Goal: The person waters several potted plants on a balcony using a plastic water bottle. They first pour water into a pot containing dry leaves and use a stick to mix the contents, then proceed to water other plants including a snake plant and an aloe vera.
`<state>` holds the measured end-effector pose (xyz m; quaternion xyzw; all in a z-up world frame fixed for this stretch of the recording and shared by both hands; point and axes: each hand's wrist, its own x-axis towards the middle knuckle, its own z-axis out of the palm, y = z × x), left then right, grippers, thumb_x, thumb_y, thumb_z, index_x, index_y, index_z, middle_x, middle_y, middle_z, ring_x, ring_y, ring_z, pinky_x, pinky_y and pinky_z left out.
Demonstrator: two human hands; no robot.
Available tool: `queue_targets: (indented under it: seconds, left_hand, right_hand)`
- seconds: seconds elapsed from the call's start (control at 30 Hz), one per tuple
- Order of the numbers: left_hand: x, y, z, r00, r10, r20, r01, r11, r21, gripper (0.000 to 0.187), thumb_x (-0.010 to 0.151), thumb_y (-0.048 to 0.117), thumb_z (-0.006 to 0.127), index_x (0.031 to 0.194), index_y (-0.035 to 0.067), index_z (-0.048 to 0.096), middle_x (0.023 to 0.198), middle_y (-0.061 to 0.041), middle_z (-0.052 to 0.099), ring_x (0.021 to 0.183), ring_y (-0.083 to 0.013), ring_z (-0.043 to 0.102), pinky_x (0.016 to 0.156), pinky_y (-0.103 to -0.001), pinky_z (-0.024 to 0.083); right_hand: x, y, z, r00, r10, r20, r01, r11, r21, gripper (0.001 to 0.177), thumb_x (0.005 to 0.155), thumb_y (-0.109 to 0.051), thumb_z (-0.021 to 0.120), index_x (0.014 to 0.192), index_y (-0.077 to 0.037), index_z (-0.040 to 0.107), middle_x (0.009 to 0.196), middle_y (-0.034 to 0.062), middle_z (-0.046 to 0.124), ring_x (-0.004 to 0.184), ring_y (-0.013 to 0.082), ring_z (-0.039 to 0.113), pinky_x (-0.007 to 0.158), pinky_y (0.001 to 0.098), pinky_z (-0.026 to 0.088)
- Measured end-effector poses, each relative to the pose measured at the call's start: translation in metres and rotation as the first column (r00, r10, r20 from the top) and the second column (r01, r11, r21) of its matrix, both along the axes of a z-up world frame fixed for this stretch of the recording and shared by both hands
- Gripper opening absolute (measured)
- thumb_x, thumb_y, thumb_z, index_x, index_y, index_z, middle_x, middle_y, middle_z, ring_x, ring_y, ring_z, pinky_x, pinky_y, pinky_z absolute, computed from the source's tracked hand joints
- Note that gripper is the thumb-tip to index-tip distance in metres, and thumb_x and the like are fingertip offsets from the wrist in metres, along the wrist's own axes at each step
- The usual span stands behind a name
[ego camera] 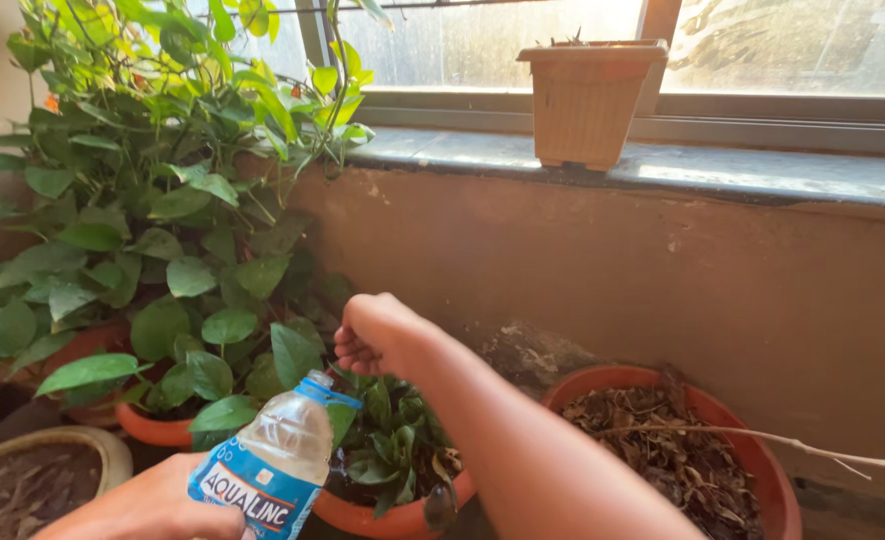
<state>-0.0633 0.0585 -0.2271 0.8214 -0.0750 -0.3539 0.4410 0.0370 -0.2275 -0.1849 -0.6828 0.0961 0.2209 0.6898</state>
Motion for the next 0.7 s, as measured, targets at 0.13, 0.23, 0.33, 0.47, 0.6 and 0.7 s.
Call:
queue_targets:
  seconds: [0.13, 0.23, 0.33, 0.47, 0.6, 0.7]
  left_hand:
    - [-0.009, -0.019, 0.055, 0.981, -0.172, 0.093, 0.188, 0.959, -0.213, 0.055, 0.075, 0.014, 0.083, 0.127, 0.003, 0.067, 0.111, -0.013, 0.076, 0.105, -0.0217, 0.065, 0.1, -0.038, 0.05]
    - [-0.045, 0.001, 0.096, 0.769, -0.348, 0.536, 0.482, 0.866, -0.13, 0.047, 0.087, 0.026, 0.078, 0.128, 0.005, 0.069, 0.131, -0.015, 0.063, 0.124, -0.0293, 0.058, 0.109, -0.043, 0.04]
    - [-0.051, -0.005, 0.114, 0.683, -0.406, 0.607, 0.495, 0.868, 0.024, 0.048, 0.086, 0.035, 0.081, 0.127, 0.012, 0.07, 0.129, -0.012, 0.059, 0.122, -0.0288, 0.056, 0.109, -0.043, 0.042]
    - [-0.035, -0.02, 0.12, 0.831, -0.375, 0.411, 0.27, 0.918, 0.292, 0.053, 0.076, 0.043, 0.083, 0.123, 0.02, 0.072, 0.12, -0.006, 0.061, 0.114, -0.0222, 0.059, 0.104, -0.038, 0.049]
    - [0.001, -0.055, 0.117, 0.996, -0.01, -0.09, 0.043, 0.928, 0.371, 0.057, 0.065, 0.038, 0.079, 0.115, 0.012, 0.07, 0.111, -0.018, 0.072, 0.102, -0.0327, 0.066, 0.085, -0.045, 0.055]
    - [-0.002, -0.063, 0.127, 0.991, 0.081, -0.109, -0.019, 0.879, 0.477, 0.063, 0.055, 0.038, 0.08, 0.116, 0.024, 0.07, 0.114, -0.009, 0.071, 0.107, -0.0277, 0.068, 0.085, -0.049, 0.057]
  right_hand:
    - [0.004, 0.019, -0.03, 0.988, -0.109, -0.108, 0.125, 0.979, 0.16, 0.013, 0.087, -0.014, 0.051, 0.08, -0.005, 0.058, 0.072, 0.0107, 0.062, 0.055, 0.0207, 0.056, 0.047, 0.0335, 0.043]
    - [0.002, 0.025, -0.034, 0.985, -0.138, -0.101, 0.155, 0.971, 0.184, 0.018, 0.086, -0.013, 0.046, 0.076, -0.006, 0.059, 0.067, 0.011, 0.059, 0.048, 0.0191, 0.049, 0.04, 0.0333, 0.036]
    - [-0.005, 0.026, -0.032, 0.979, -0.161, -0.123, 0.191, 0.936, 0.297, 0.021, 0.087, -0.011, 0.041, 0.075, -0.005, 0.057, 0.064, 0.0129, 0.057, 0.044, 0.0192, 0.047, 0.035, 0.0321, 0.033]
    - [-0.009, 0.026, -0.029, 0.965, -0.206, -0.165, 0.248, 0.921, 0.301, 0.021, 0.09, -0.011, 0.038, 0.076, -0.007, 0.053, 0.066, 0.0109, 0.057, 0.047, 0.0207, 0.054, 0.037, 0.0333, 0.04]
    - [-0.005, 0.023, -0.035, 0.972, -0.149, -0.181, 0.215, 0.875, 0.435, 0.021, 0.089, -0.013, 0.039, 0.072, -0.011, 0.051, 0.062, 0.0073, 0.054, 0.044, 0.0179, 0.049, 0.033, 0.0303, 0.039]
    - [0.0, 0.023, -0.037, 0.964, -0.164, -0.209, 0.242, 0.867, 0.435, 0.022, 0.091, -0.014, 0.038, 0.073, -0.01, 0.05, 0.064, 0.0078, 0.055, 0.047, 0.0186, 0.052, 0.037, 0.0304, 0.042]
